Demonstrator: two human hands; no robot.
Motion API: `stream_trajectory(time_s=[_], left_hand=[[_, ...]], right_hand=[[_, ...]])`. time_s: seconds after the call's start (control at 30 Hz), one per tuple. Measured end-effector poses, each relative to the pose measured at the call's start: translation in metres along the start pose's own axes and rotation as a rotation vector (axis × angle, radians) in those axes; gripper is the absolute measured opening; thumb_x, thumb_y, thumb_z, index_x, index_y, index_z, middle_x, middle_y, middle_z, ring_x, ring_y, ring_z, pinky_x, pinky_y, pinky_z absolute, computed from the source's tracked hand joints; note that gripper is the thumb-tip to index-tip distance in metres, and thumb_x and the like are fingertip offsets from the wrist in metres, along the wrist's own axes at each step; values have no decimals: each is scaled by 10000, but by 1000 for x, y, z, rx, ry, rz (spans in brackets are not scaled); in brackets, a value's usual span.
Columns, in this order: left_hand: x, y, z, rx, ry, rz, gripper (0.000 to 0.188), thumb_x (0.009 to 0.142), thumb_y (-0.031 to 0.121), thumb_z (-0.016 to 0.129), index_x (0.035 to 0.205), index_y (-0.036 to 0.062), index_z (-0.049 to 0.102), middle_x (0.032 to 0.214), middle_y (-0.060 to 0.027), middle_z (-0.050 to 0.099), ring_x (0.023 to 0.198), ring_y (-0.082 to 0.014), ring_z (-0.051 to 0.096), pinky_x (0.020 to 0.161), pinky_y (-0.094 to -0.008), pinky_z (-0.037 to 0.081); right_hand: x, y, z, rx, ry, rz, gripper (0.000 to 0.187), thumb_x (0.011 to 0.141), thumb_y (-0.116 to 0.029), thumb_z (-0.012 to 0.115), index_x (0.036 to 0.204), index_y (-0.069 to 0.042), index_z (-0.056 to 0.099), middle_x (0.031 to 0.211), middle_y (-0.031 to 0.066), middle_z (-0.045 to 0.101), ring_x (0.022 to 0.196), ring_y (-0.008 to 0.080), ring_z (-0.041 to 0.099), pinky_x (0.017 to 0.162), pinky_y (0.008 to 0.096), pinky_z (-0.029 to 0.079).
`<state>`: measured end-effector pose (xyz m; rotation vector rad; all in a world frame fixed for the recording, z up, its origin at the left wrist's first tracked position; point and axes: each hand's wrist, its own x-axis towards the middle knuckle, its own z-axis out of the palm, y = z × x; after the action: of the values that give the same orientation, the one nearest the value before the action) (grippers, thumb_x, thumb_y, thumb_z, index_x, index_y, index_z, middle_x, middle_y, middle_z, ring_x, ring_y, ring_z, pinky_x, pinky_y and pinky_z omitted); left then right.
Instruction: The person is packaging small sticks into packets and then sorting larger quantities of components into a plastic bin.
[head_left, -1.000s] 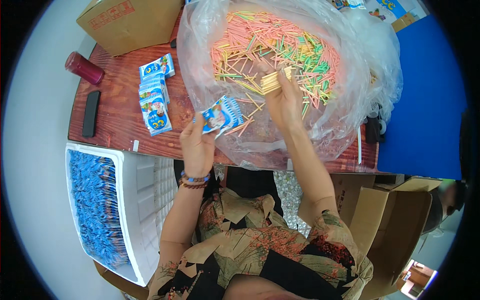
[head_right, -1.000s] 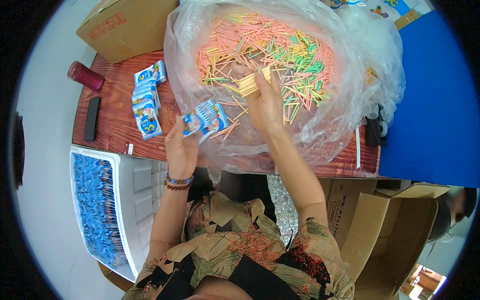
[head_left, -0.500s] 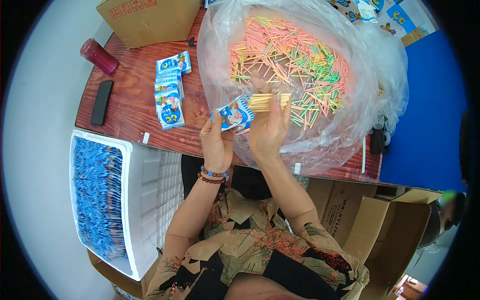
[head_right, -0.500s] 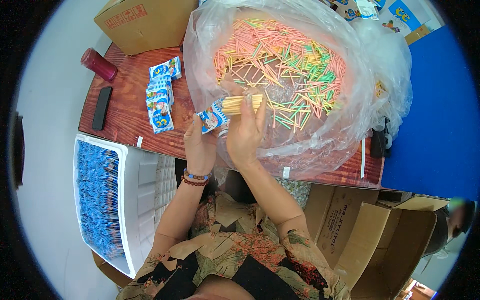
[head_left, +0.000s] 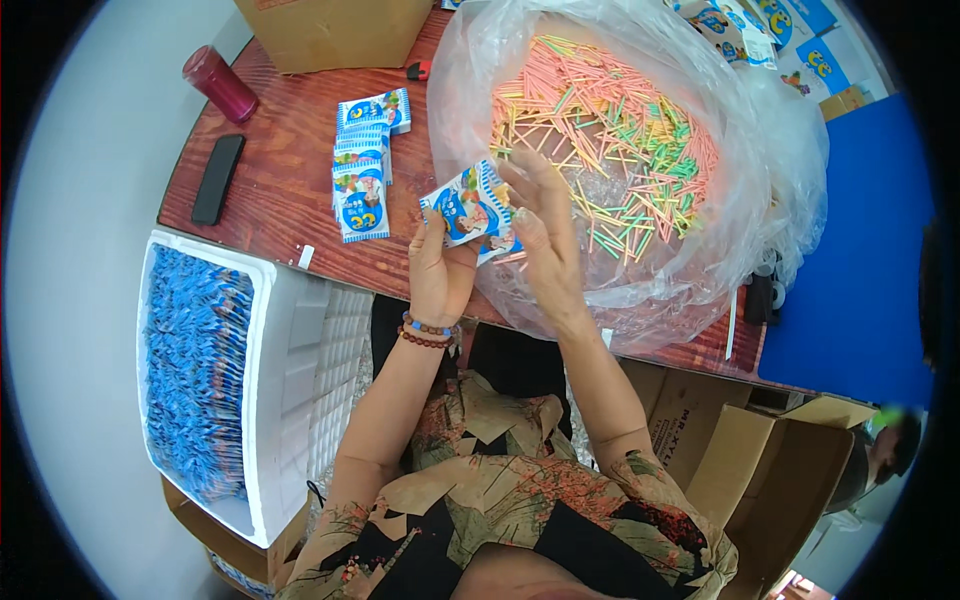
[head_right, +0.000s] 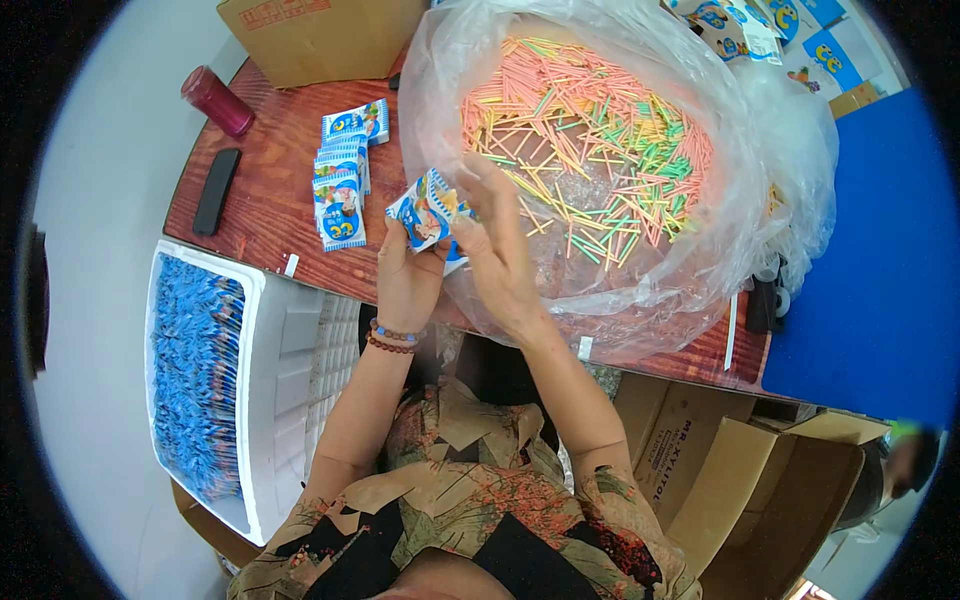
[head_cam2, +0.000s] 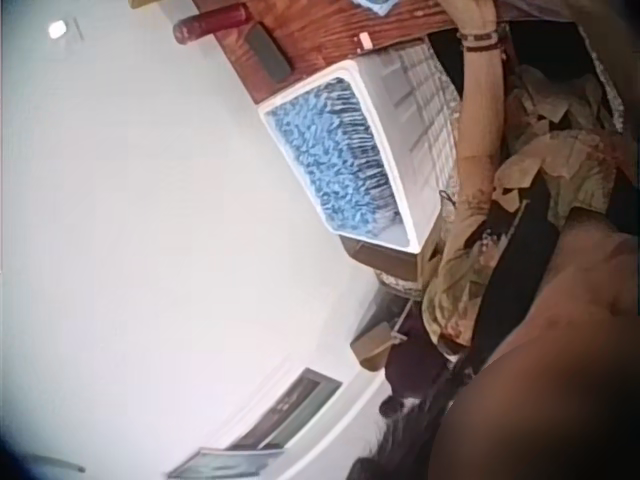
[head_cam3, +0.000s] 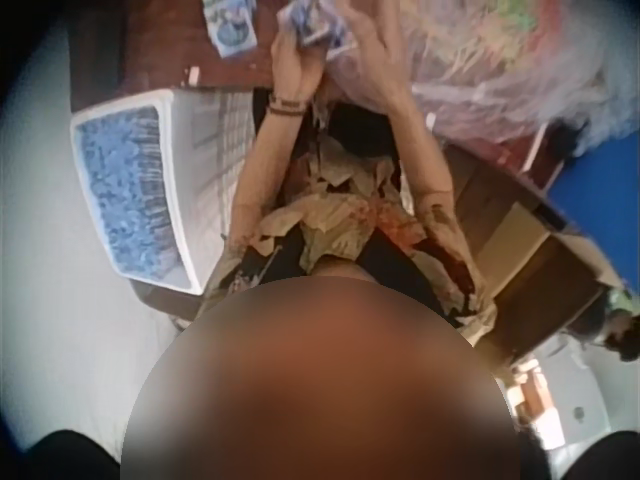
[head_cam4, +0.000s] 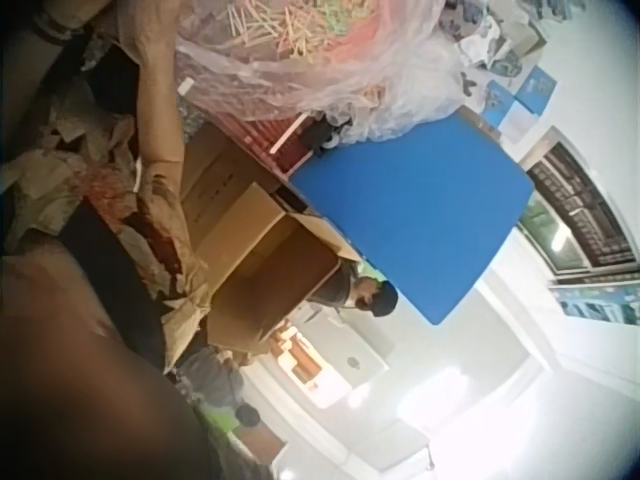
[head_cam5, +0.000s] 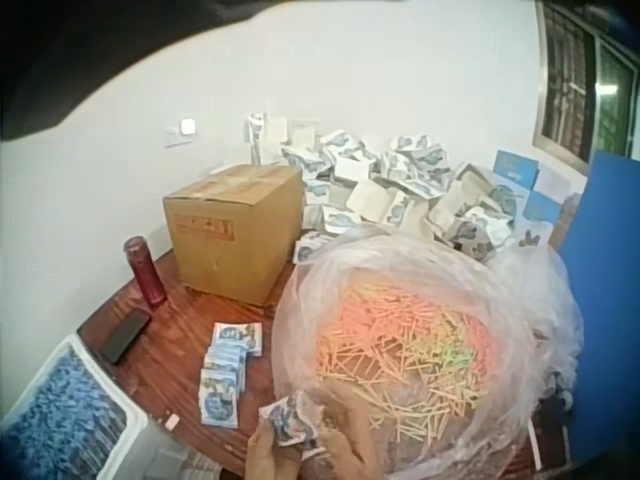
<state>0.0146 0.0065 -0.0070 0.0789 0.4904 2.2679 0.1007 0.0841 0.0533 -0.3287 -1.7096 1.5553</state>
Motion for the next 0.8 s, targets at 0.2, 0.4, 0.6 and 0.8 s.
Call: stream_trajectory(time_s=[0.2,0.4,0.6,0.8], left_hand=[[-4,11,-10,-3,12,14,211,970,213,537,1119,75,596,1120,-57,643,1035,-190,607,911,-397,498],[-10,42,-23,307,-48,364,265,970,99,518,1230,56,548,1221,-84,586,1121,-171,551,936,-352,454],[-22,65,-27,466,174,525,355,944,9,520,1296,20,480,1232,-110,566,1147,-159,529,960,-296,411],[-26,73,-34,522,195,601,336,945,19,527,1278,9,487,1160,-91,589,1072,-122,541,914,-261,434]], right_hand=[[5,-2,5,-354,-189,122,317,875,-117,647,1161,-1,575,1036,53,619,884,105,575,777,301,476],[15,11,6,-461,-299,-21,198,909,-114,594,1069,2,609,936,106,630,813,198,598,718,316,468],[20,23,10,-696,-440,-90,198,926,-130,543,1057,-3,619,939,176,617,836,350,590,736,386,473],[27,17,24,-888,-466,-162,168,910,-165,572,989,-34,642,890,160,631,742,343,595,658,395,466]])
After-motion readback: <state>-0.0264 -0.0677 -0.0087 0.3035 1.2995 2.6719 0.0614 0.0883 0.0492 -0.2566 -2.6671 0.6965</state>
